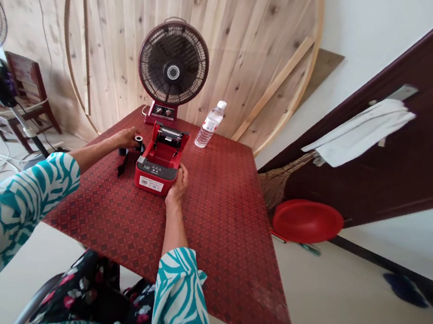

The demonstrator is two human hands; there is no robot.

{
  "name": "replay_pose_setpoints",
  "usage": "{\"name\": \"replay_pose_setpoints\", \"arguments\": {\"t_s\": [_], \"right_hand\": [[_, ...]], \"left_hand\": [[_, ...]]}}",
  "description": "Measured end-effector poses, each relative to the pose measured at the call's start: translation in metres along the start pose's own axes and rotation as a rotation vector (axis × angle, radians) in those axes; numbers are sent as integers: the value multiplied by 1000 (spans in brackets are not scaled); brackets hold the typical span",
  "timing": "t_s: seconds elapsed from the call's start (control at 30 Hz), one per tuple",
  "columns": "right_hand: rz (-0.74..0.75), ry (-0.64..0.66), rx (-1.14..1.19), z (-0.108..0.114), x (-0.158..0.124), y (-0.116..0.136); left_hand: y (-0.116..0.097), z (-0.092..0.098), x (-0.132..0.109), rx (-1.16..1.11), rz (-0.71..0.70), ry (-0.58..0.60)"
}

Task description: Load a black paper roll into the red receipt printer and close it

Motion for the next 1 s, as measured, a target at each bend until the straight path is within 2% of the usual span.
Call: {"name": "replay_pose_setpoints", "arguments": {"t_s": [0.1, 0.2, 0.27, 0.33, 0.43, 0.53, 0.63, 0.73, 0.83, 0.9, 1.0], "right_hand": [[20, 3, -3, 0, 0, 1], [7, 1, -1, 0, 0, 0], [0, 4, -2, 0, 0, -1], [-1, 4, -3, 0, 1, -2], [0, -23, -10, 2, 2, -2], [4, -21, -11, 1, 2, -2], [3, -16, -4, 0, 1, -1], [3, -15, -6, -1, 0, 0], [10, -4, -4, -2, 0, 2], [14, -4, 3, -3, -1, 5], [6, 3, 13, -4, -1, 7]], "left_hand": [[18, 6, -5, -234, 36, 17], [48, 17, -19, -577, 69, -62], [69, 17, -30, -715, 80, -77], [82, 7, -41, -767, 82, 13], [85, -8, -52, -747, 45, 93], [80, -13, -57, -661, 22, 37], [78, -9, -60, -640, 63, -5], [65, 3, -65, -769, 25, 25], [27, 20, -74, -839, -164, 98], [-7, 26, -81, -769, -278, 184], [-54, 22, -90, -470, -418, 233]]}}
Point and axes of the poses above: each hand's wrist, its own x-axis towards the middle knuckle, its own z-axis out of the back of the hand, y = z × x, the point moved 5 cm from there along x, towards the middle knuckle, and after that the axes turned 14 degrees about z, right-handed, at the moved point
